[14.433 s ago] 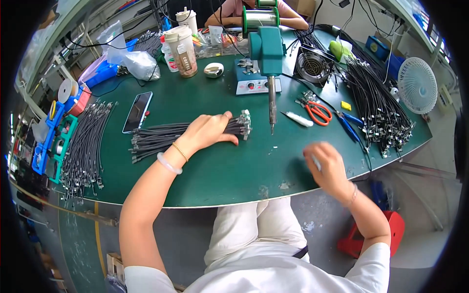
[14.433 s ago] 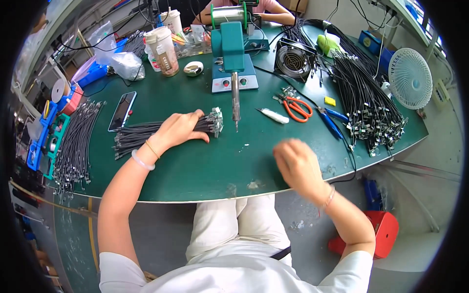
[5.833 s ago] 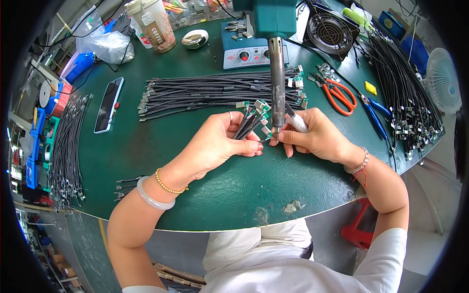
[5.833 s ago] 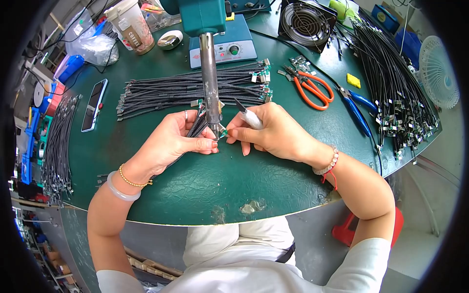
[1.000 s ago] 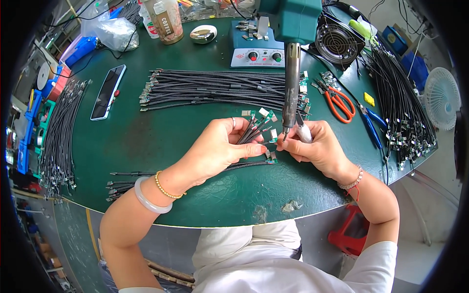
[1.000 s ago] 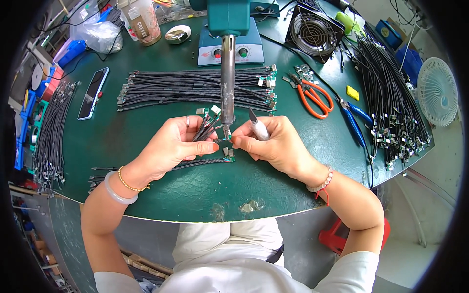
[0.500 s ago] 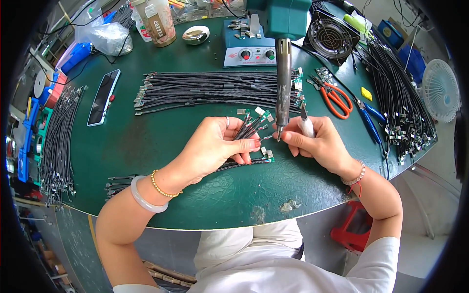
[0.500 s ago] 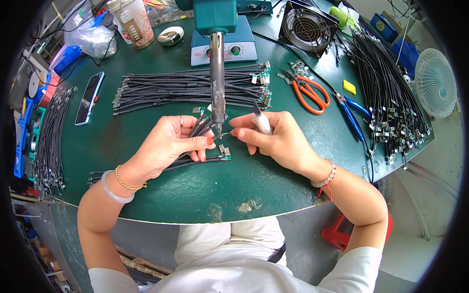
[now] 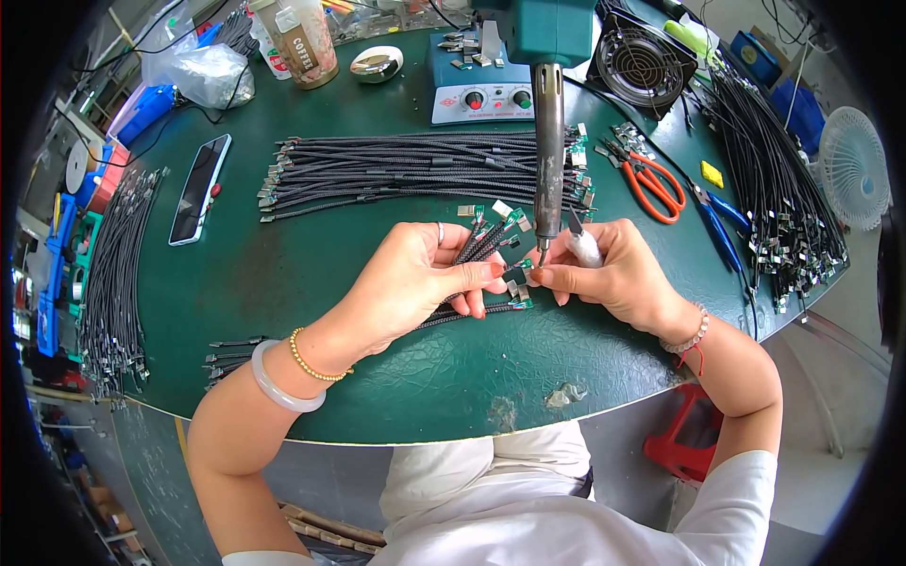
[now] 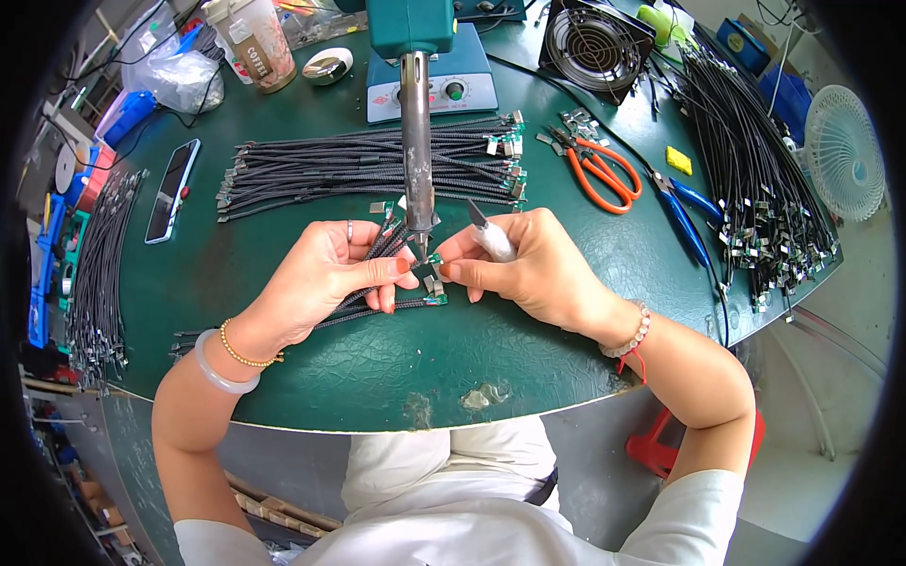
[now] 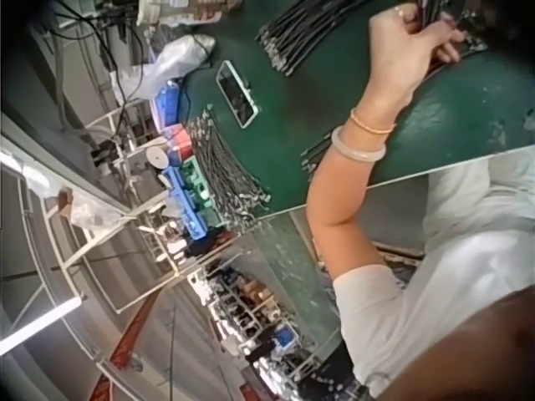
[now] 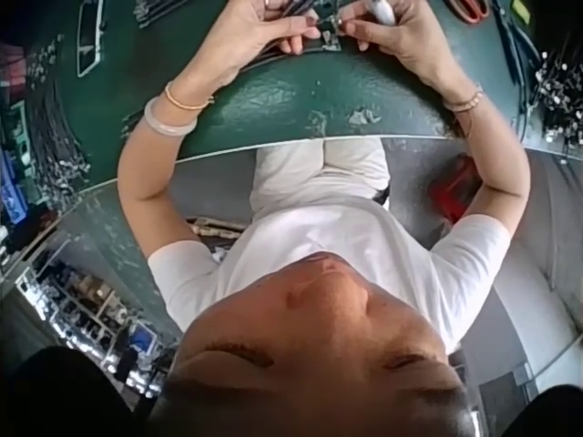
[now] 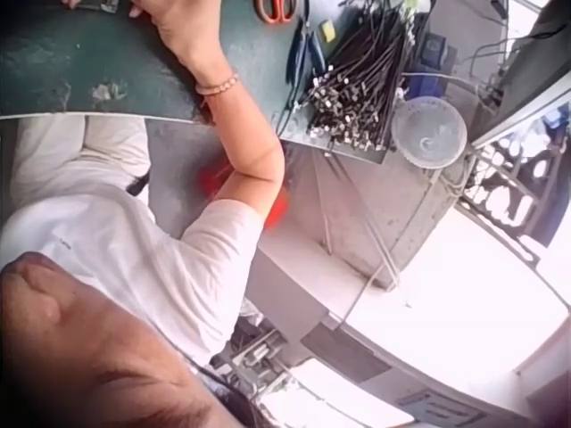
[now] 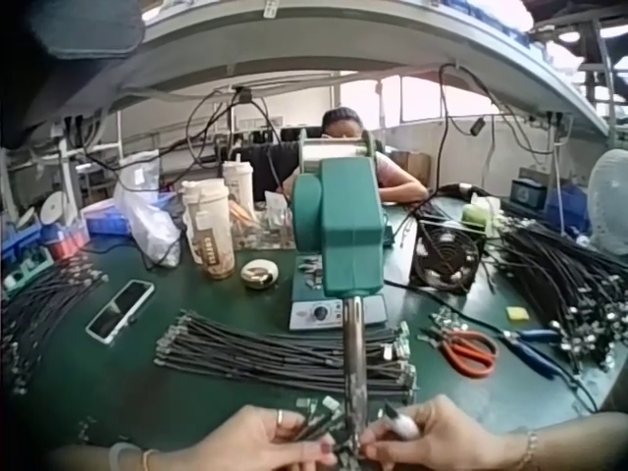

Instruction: Soldering wires to small green circuit boards using a stationary soldering iron and handheld solder.

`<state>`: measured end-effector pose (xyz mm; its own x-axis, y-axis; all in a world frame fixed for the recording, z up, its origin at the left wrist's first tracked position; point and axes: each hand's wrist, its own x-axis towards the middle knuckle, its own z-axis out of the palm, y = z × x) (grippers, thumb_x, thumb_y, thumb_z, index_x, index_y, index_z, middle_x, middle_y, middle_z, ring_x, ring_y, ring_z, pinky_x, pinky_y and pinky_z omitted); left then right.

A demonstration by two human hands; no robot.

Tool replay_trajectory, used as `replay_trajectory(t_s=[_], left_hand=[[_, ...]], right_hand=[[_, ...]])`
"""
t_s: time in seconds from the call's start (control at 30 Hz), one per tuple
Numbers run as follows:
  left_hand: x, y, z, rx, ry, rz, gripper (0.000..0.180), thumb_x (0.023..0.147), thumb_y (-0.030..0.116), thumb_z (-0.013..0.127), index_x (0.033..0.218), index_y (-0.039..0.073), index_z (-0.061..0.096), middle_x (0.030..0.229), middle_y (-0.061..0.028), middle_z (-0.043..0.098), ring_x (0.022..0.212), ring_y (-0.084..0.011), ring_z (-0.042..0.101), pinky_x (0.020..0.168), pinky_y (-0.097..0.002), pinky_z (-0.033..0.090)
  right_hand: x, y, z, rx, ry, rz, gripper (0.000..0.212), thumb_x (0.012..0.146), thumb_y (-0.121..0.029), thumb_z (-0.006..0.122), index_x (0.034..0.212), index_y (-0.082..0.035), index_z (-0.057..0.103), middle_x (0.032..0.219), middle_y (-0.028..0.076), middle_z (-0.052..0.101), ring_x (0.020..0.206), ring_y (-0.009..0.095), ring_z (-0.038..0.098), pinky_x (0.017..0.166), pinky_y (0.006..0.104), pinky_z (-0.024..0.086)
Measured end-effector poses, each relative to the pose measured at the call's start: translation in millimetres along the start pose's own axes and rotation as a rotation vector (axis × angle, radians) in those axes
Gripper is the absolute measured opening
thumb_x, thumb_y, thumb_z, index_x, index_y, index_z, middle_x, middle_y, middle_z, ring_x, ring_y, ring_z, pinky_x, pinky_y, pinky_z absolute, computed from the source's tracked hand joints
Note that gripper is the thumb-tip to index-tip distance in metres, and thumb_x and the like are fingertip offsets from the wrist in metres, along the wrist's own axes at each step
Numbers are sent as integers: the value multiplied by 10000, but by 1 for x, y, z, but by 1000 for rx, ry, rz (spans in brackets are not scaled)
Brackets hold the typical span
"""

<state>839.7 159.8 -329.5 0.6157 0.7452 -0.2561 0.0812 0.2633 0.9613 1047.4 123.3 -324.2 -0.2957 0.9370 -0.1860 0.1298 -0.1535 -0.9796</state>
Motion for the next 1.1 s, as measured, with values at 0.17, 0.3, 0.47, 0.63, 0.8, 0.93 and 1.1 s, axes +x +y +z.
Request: replay_trajectory(t_s=[0.17, 0.3, 0.47, 0.63, 0.8, 0.93, 1.1], left_hand=[[-2, 4, 3, 0, 0, -7, 202, 788, 109, 617, 881, -58, 553, 750, -121, 603, 572, -105, 564, 539, -206, 457], [-5, 6, 2, 6, -3, -15, 184, 792, 99, 611, 886, -51, 559, 764, -112, 608, 576, -98, 563, 532, -199, 453], [-6, 5, -1, -1, -18, -11, 166, 794, 95, 609, 876, -44, 568, 776, -106, 611, 576, -92, 563, 526, -194, 455], [-7, 4, -4, 19, -21, -9, 199, 796, 118, 611, 896, -46, 556, 777, -119, 612, 579, -100, 560, 529, -203, 443], [-6, 5, -5, 27, -20, -10, 197, 798, 112, 608, 898, -48, 554, 779, -120, 611, 581, -99, 561, 532, -206, 446], [-7, 2, -8, 19, -25, -11, 153, 807, 71, 582, 899, -48, 555, 786, -108, 610, 588, -99, 574, 533, -197, 460], [-7, 4, -6, 15, -21, -15, 169, 802, 84, 592, 903, -47, 555, 787, -115, 611, 586, -99, 568, 537, -201, 457]], right_hand=[[-3, -3, -1, -13, 0, 2, 116, 765, -74, 642, 811, 28, 612, 740, 58, 616, 562, 65, 517, 478, 177, 382], [-4, -4, 1, -8, -3, -17, 117, 763, -72, 644, 811, 30, 612, 732, 55, 615, 562, 63, 516, 484, 176, 388], [-4, -5, 4, -30, 7, -13, 119, 759, -59, 645, 825, 34, 611, 730, 54, 612, 567, 67, 522, 501, 180, 407], [0, -3, 6, -30, 1, -18, 126, 760, -50, 642, 843, 38, 609, 729, 55, 610, 570, 72, 526, 512, 186, 421], [2, -6, 5, -45, -1, 8, 117, 763, -40, 634, 846, 39, 611, 739, 63, 610, 576, 76, 527, 509, 185, 421], [5, 0, 6, -58, -11, -17, 109, 765, -38, 630, 842, 38, 613, 753, 66, 612, 586, 76, 526, 505, 186, 421], [3, -1, 6, -71, -11, -23, 98, 768, -35, 625, 834, 37, 614, 760, 64, 611, 591, 74, 524, 506, 191, 426]])
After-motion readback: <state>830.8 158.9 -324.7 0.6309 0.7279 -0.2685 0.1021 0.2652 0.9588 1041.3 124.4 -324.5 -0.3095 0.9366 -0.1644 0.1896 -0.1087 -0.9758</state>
